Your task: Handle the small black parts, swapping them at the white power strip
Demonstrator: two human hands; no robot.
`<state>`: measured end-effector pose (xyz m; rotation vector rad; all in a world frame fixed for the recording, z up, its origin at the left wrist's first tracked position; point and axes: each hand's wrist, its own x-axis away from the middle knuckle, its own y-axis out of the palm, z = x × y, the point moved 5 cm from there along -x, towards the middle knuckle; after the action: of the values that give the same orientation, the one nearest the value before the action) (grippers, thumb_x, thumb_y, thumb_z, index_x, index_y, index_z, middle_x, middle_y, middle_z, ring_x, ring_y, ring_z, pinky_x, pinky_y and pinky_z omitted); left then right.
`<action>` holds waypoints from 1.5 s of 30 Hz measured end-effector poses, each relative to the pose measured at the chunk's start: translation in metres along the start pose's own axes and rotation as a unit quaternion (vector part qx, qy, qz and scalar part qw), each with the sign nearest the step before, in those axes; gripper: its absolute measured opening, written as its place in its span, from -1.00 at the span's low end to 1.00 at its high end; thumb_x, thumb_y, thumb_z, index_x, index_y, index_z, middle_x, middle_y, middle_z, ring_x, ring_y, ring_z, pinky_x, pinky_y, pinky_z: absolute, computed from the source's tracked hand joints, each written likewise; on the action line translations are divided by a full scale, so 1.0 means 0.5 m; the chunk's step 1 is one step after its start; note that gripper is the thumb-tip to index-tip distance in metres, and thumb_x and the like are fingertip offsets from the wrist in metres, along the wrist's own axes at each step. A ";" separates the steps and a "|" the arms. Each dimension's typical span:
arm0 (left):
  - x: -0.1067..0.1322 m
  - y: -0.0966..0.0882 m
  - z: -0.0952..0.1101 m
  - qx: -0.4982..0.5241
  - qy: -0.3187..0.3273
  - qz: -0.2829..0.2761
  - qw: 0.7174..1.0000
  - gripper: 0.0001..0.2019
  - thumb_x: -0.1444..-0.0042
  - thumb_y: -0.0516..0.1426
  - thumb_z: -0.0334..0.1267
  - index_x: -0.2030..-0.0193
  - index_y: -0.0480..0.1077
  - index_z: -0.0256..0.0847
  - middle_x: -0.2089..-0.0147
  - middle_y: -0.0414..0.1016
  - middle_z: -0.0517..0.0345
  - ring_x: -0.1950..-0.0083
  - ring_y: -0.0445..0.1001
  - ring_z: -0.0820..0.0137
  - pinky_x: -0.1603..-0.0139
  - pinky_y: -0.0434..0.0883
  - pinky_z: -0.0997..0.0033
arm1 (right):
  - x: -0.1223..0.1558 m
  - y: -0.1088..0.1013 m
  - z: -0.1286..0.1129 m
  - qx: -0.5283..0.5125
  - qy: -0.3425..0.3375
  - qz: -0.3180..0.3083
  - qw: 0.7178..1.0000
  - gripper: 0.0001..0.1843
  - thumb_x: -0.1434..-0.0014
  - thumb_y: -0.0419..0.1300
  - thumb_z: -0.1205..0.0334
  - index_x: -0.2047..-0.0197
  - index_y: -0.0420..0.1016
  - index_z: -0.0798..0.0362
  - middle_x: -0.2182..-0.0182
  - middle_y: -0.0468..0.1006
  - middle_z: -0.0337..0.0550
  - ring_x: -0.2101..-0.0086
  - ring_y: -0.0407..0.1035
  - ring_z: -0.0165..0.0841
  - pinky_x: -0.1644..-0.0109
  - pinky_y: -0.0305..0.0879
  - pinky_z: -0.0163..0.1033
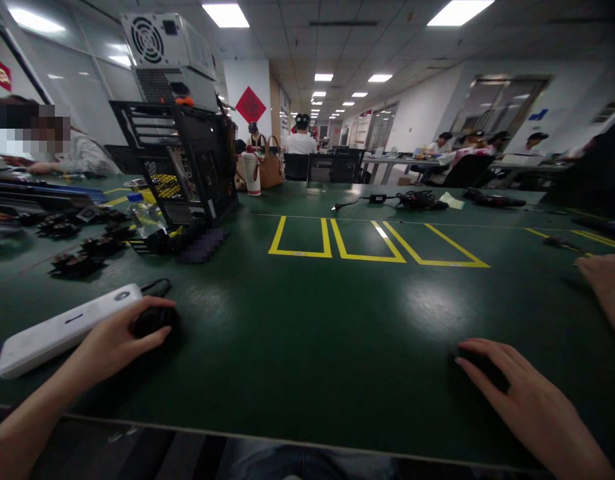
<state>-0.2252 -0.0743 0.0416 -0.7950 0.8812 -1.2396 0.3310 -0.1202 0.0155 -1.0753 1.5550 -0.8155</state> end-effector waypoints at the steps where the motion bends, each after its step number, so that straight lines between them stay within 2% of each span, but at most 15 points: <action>1: -0.021 0.014 0.014 -0.008 0.012 -0.021 1.000 -0.57 0.13 0.06 0.03 0.08 0.26 -0.02 0.32 0.45 0.30 0.51 0.35 0.43 0.48 0.30 0.45 | -0.010 0.001 -0.011 -0.007 -0.012 -0.018 1.000 -0.58 -0.05 -0.07 -0.11 0.17 0.33 -0.02 0.17 0.41 -0.06 0.22 0.38 -0.17 0.17 0.33 -0.05; 4: -0.095 0.049 0.059 -0.035 0.045 -0.025 0.998 -0.57 0.12 0.06 0.00 0.07 0.25 -0.06 0.37 0.42 0.26 0.45 0.38 0.37 0.44 0.30 0.43 | -0.045 0.000 -0.053 -0.028 -0.052 -0.074 0.995 -0.66 -0.07 -0.03 -0.02 0.15 0.32 -0.04 0.13 0.39 -0.10 0.19 0.37 -0.21 0.14 0.32 -0.10; 8: -0.192 0.092 0.123 -0.026 0.084 0.005 0.996 -0.61 0.13 0.09 -0.05 0.11 0.28 -0.06 0.25 0.42 0.21 0.30 0.41 0.32 0.30 0.32 0.37 | -0.092 0.004 -0.113 -0.059 -0.099 -0.152 0.982 -0.68 -0.09 -0.02 0.03 0.12 0.31 -0.04 0.12 0.38 -0.12 0.17 0.34 -0.25 0.11 0.30 -0.10; 12: -0.256 0.145 0.198 0.003 0.119 0.001 0.993 -0.63 0.14 0.12 -0.10 0.13 0.29 -0.07 0.19 0.41 0.15 0.22 0.40 0.27 0.25 0.33 0.31 | -0.137 0.026 -0.165 -0.092 -0.140 -0.211 0.963 -0.71 -0.09 0.01 0.10 0.13 0.35 -0.04 0.16 0.40 -0.13 0.20 0.35 -0.27 0.12 0.28 -0.08; 15: -0.271 0.193 0.281 0.038 0.168 -0.027 0.985 -0.64 0.14 0.14 -0.12 0.14 0.29 -0.08 0.18 0.40 0.13 0.22 0.40 0.27 0.25 0.34 0.29 | -0.183 0.060 -0.204 -0.144 -0.157 -0.221 0.952 -0.71 -0.05 0.07 0.10 0.14 0.37 -0.04 0.18 0.41 -0.13 0.19 0.33 -0.27 0.12 0.28 -0.07; 17: -0.267 0.225 0.344 0.065 0.208 -0.044 0.975 -0.63 0.13 0.14 -0.13 0.12 0.27 -0.06 0.17 0.39 0.14 0.20 0.39 0.27 0.26 0.35 0.28 | -0.223 0.091 -0.230 -0.208 -0.145 -0.223 0.941 -0.68 -0.02 0.10 0.08 0.14 0.36 -0.03 0.18 0.42 -0.13 0.19 0.33 -0.28 0.11 0.27 -0.09; 20: -0.251 0.259 0.427 0.091 0.281 -0.043 0.955 -0.63 0.11 0.13 -0.15 0.10 0.24 -0.06 0.13 0.36 0.15 0.16 0.37 0.28 0.23 0.36 0.26 | -0.292 0.146 -0.257 -0.318 -0.076 -0.214 0.920 -0.64 0.00 0.11 0.02 0.15 0.35 0.02 0.23 0.45 -0.11 0.24 0.36 -0.33 0.13 0.29 -0.12; 23: -0.234 0.274 0.473 0.085 0.330 -0.007 0.940 -0.66 0.09 0.13 -0.20 0.12 0.24 -0.10 0.12 0.34 0.14 0.16 0.36 0.29 0.19 0.35 0.24 | -0.342 0.192 -0.276 -0.415 -0.001 -0.211 0.885 -0.62 0.01 0.10 -0.02 0.21 0.35 0.08 0.29 0.46 -0.08 0.28 0.38 -0.35 0.16 0.33 -0.14; 28: -0.208 0.277 0.487 0.066 0.376 0.048 0.923 -0.62 0.09 0.14 -0.27 0.07 0.21 -0.13 0.04 0.29 0.11 0.04 0.30 0.25 0.03 0.28 0.17 | -0.344 0.223 -0.306 -0.561 0.046 -0.257 0.785 -0.64 0.03 0.16 0.05 0.19 0.33 0.06 0.20 0.44 -0.10 0.22 0.38 -0.35 0.11 0.34 -0.18; 32: -0.182 0.269 0.481 0.077 0.401 0.047 0.912 -0.50 0.09 0.17 -0.29 -0.03 0.14 -0.09 -0.05 0.23 0.10 -0.06 0.22 0.25 -0.07 0.21 0.15 | -0.319 0.219 -0.311 -0.603 0.052 -0.283 0.744 -0.61 0.07 0.22 0.12 0.14 0.32 0.02 0.14 0.41 -0.12 0.17 0.36 -0.35 0.06 0.32 -0.16; 36: -0.166 0.260 0.471 0.111 0.410 0.019 0.905 -0.38 0.12 0.20 -0.27 -0.10 0.05 -0.06 -0.09 0.21 0.09 -0.07 0.23 0.25 -0.05 0.24 0.15 | -0.301 0.213 -0.310 -0.605 0.042 -0.280 0.744 -0.58 0.09 0.23 0.14 0.12 0.32 0.00 0.11 0.37 -0.13 0.11 0.32 -0.32 0.03 0.30 -0.14; 42: -0.169 0.253 0.464 0.152 0.413 -0.005 0.898 -0.39 0.13 0.21 -0.24 -0.08 0.07 -0.07 -0.06 0.24 0.09 -0.09 0.23 0.26 -0.08 0.22 0.15 | -0.288 0.202 -0.316 -0.590 -0.036 -0.205 0.780 -0.61 0.06 0.20 0.18 0.11 0.32 0.03 0.15 0.39 -0.15 0.15 0.33 -0.33 0.00 0.25 -0.10; 45: -0.175 0.254 0.463 0.166 0.405 -0.017 0.899 -0.40 0.14 0.21 -0.23 -0.07 0.09 -0.08 -0.05 0.25 0.09 -0.08 0.23 0.26 -0.08 0.22 0.16 | -0.282 0.194 -0.323 -0.607 -0.073 -0.182 0.770 -0.62 0.08 0.22 0.27 0.14 0.30 0.02 0.14 0.37 -0.17 0.13 0.33 -0.34 -0.02 0.23 -0.13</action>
<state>0.0283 0.0401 0.0452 0.0201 1.2631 -1.7293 0.1616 0.0433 0.0179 -2.3505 1.7208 0.2084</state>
